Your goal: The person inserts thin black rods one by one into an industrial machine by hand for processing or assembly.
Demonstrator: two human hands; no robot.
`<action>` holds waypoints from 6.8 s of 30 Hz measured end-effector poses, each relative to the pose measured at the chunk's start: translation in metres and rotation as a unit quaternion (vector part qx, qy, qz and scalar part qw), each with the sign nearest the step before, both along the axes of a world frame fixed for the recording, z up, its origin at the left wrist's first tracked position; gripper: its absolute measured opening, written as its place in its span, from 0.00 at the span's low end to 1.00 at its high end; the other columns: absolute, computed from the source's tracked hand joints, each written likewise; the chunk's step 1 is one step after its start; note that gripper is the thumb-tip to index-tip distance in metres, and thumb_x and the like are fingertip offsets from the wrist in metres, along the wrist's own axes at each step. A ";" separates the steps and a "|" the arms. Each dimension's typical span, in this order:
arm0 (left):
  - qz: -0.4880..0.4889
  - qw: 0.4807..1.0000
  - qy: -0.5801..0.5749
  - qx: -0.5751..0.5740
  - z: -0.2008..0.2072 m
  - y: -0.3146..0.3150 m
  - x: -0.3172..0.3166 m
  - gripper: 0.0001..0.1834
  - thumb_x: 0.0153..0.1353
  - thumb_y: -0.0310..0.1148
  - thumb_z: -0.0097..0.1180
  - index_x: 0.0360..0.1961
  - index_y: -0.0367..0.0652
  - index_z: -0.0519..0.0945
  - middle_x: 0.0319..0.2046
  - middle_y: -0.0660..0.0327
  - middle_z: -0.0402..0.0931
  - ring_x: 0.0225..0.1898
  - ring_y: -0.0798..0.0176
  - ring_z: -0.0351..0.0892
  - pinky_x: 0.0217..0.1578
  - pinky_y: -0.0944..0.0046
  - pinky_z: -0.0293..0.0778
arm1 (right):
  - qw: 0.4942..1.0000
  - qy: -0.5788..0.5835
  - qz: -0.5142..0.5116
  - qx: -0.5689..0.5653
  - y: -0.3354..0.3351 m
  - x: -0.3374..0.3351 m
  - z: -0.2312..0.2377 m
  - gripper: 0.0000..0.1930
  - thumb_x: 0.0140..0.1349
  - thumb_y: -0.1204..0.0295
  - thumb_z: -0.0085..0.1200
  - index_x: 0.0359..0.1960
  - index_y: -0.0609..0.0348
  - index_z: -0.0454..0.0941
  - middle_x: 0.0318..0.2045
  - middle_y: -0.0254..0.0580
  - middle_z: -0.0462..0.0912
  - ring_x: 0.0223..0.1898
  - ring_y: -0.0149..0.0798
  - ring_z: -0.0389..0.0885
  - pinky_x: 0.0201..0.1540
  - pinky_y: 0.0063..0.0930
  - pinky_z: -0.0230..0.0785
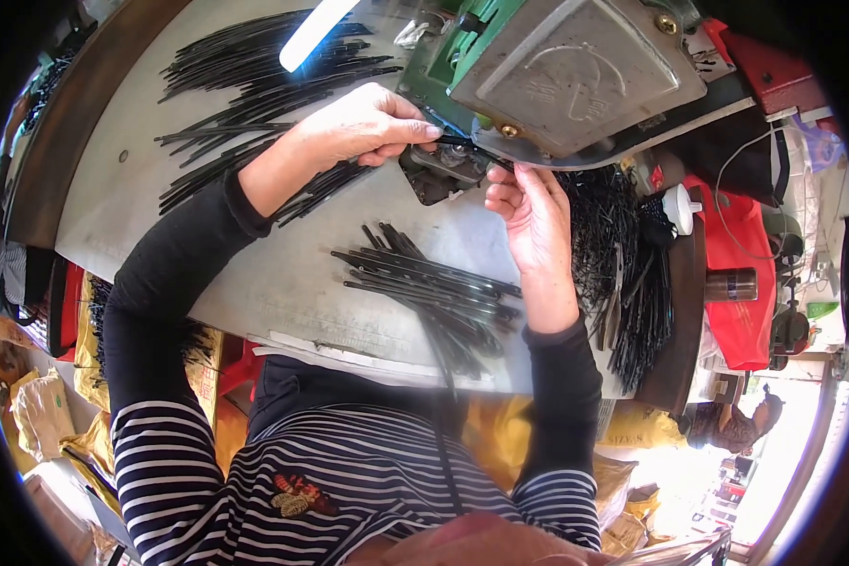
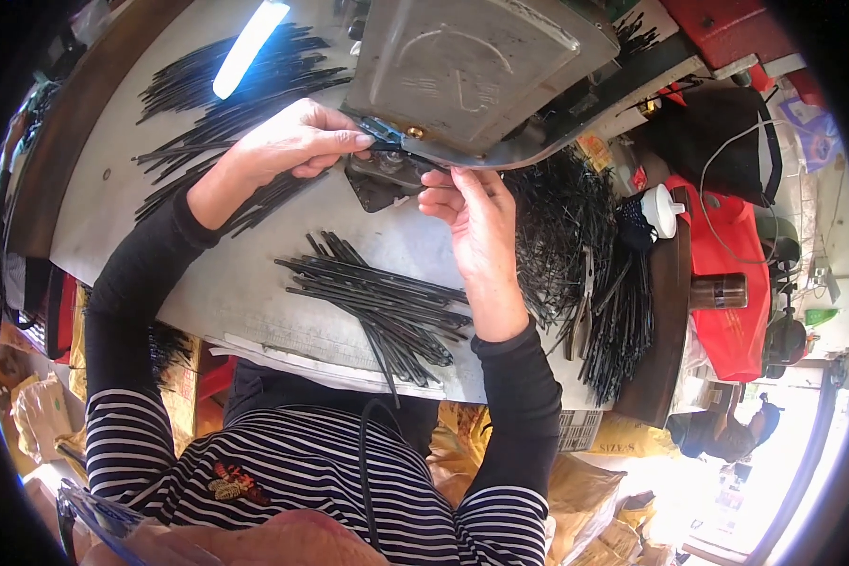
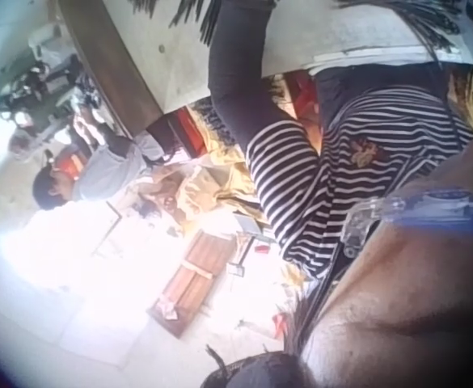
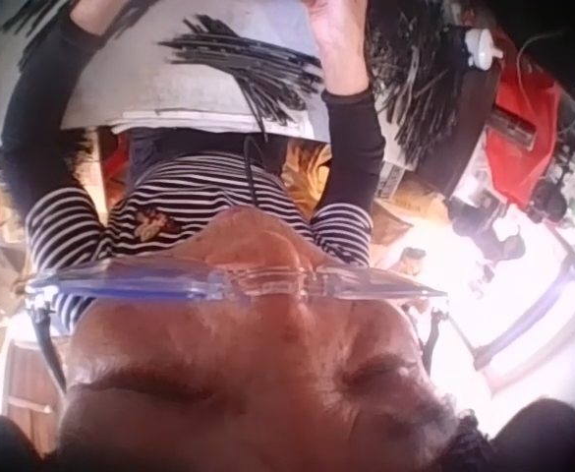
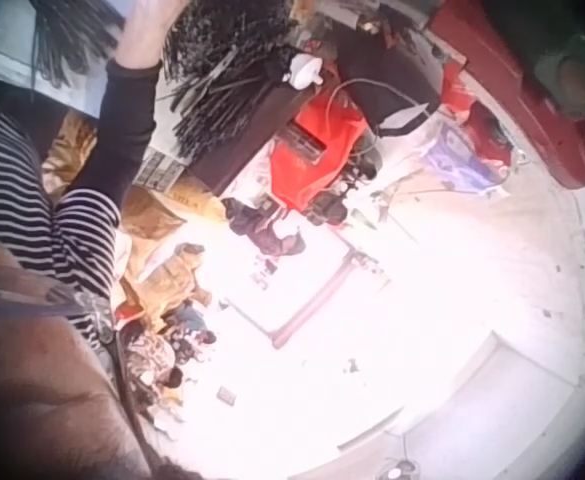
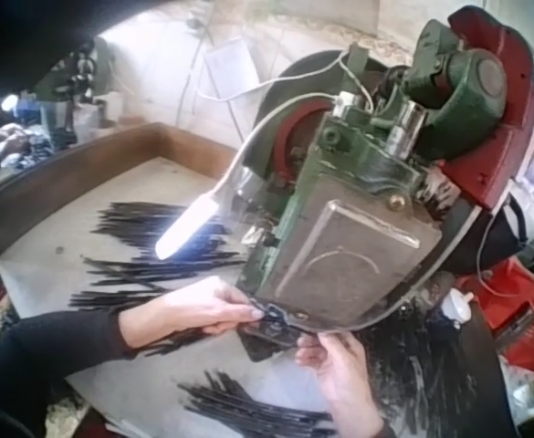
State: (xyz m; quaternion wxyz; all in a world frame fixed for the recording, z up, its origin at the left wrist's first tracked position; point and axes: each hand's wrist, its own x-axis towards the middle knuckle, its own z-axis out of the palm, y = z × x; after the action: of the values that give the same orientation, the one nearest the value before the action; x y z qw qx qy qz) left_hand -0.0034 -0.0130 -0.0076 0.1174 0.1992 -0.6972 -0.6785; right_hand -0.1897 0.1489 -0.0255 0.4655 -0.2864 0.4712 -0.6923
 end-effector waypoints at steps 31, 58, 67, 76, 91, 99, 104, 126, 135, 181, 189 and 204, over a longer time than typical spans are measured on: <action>0.041 0.791 -0.132 -0.596 0.013 0.024 0.048 0.10 0.46 0.32 0.60 0.29 0.37 0.79 0.21 0.55 0.74 0.25 0.55 0.75 0.29 0.62 0.71 | 0.742 0.623 -0.089 0.230 0.067 -0.045 0.048 0.09 0.54 0.72 0.54 0.36 0.57 0.78 0.29 0.43 0.81 0.29 0.39 0.80 0.33 0.28 0.71; 0.047 0.737 -0.042 -0.673 -0.014 0.019 0.040 0.06 0.45 0.29 0.53 0.22 0.35 0.74 0.20 0.53 0.73 0.26 0.50 0.75 0.28 0.57 0.70 | 0.491 0.869 0.017 0.059 0.028 -0.018 0.008 0.05 0.49 0.76 0.52 0.30 0.56 0.74 0.32 0.38 0.73 0.33 0.40 0.77 0.31 0.33 0.73; 0.090 0.735 -0.031 -0.671 -0.007 0.019 0.040 0.06 0.44 0.27 0.53 0.18 0.35 0.76 0.18 0.51 0.74 0.24 0.50 0.76 0.28 0.56 0.71 | 0.576 0.816 -0.050 -0.011 0.025 0.003 0.011 0.06 0.53 0.76 0.52 0.34 0.57 0.76 0.33 0.39 0.79 0.31 0.39 0.79 0.31 0.30 0.73; 0.045 0.843 -0.093 -0.528 0.007 0.011 0.041 0.09 0.48 0.30 0.54 0.26 0.35 0.81 0.21 0.49 0.76 0.25 0.50 0.76 0.30 0.61 0.73 | 0.776 0.626 0.022 0.080 0.018 0.032 0.015 0.08 0.54 0.76 0.55 0.36 0.61 0.76 0.27 0.40 0.80 0.26 0.35 0.79 0.30 0.25 0.70; 0.068 0.846 -0.056 -0.526 0.002 0.019 0.032 0.10 0.45 0.31 0.52 0.23 0.33 0.79 0.15 0.50 0.73 0.20 0.52 0.76 0.24 0.61 0.73 | 0.927 0.308 0.162 0.144 0.012 0.045 0.016 0.10 0.60 0.75 0.51 0.41 0.66 0.75 0.22 0.34 0.77 0.20 0.22 0.72 0.23 0.16 0.67; -0.037 0.996 -0.038 -0.076 -0.004 0.018 0.023 0.16 0.60 0.35 0.50 0.41 0.32 0.77 0.23 0.64 0.74 0.17 0.74 0.74 0.16 0.75 0.68 | 0.938 0.266 0.173 0.137 0.010 0.048 0.015 0.10 0.62 0.74 0.50 0.43 0.65 0.75 0.21 0.35 0.77 0.18 0.23 0.72 0.21 0.15 0.66; -0.036 0.999 -0.003 0.006 -0.010 0.017 0.019 0.15 0.61 0.34 0.50 0.42 0.32 0.76 0.25 0.63 0.75 0.16 0.75 0.71 0.14 0.75 0.66 | 0.943 0.245 0.170 0.149 0.010 0.046 0.019 0.11 0.63 0.72 0.48 0.43 0.65 0.75 0.22 0.35 0.77 0.17 0.24 0.73 0.21 0.15 0.66; -0.010 0.999 -0.002 0.047 -0.003 0.015 -0.007 0.18 0.61 0.42 0.54 0.34 0.32 0.79 0.15 0.67 0.71 0.10 0.78 0.61 0.11 0.78 0.55 | 0.963 0.215 0.116 0.115 0.003 0.026 0.021 0.14 0.61 0.69 0.52 0.44 0.66 0.75 0.22 0.36 0.76 0.17 0.25 0.73 0.21 0.16 0.67; 0.019 0.998 -0.041 0.048 0.007 0.015 0.000 0.17 0.60 0.41 0.54 0.33 0.34 0.79 0.13 0.68 0.68 0.10 0.79 0.58 0.11 0.77 0.51 | 0.971 0.159 0.120 0.131 -0.002 0.028 0.022 0.14 0.61 0.70 0.52 0.45 0.66 0.74 0.23 0.37 0.77 0.18 0.26 0.74 0.22 0.17 0.66; -0.063 0.991 -0.028 -0.116 0.004 0.017 0.008 0.15 0.62 0.37 0.49 0.34 0.34 0.79 0.20 0.66 0.75 0.19 0.75 0.72 0.21 0.73 0.67 | 0.951 0.198 0.193 0.137 0.002 0.035 0.020 0.15 0.66 0.66 0.44 0.46 0.65 0.72 0.24 0.39 0.76 0.17 0.26 0.73 0.21 0.15 0.67; -0.040 0.998 -0.009 -0.051 -0.001 0.015 0.006 0.14 0.63 0.36 0.48 0.34 0.34 0.78 0.22 0.64 0.75 0.19 0.74 0.71 0.21 0.74 0.66 | 0.951 0.202 0.191 0.133 0.002 0.036 0.021 0.15 0.66 0.66 0.45 0.46 0.65 0.71 0.24 0.38 0.76 0.17 0.26 0.73 0.20 0.15 0.66; -0.050 0.997 -0.014 -0.063 0.002 0.017 0.005 0.14 0.63 0.37 0.48 0.36 0.35 0.78 0.22 0.66 0.74 0.19 0.75 0.71 0.19 0.75 0.64 | 0.953 0.204 0.186 0.128 0.001 0.035 0.019 0.14 0.66 0.68 0.43 0.47 0.65 0.71 0.24 0.38 0.76 0.16 0.26 0.74 0.19 0.13 0.64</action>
State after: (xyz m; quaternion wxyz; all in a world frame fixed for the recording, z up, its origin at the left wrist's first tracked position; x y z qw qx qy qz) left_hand 0.0012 0.0043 -0.0056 0.0855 0.1659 -0.7491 -0.6356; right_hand -0.1550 0.1495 -0.0064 0.5127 -0.4422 0.5789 -0.4544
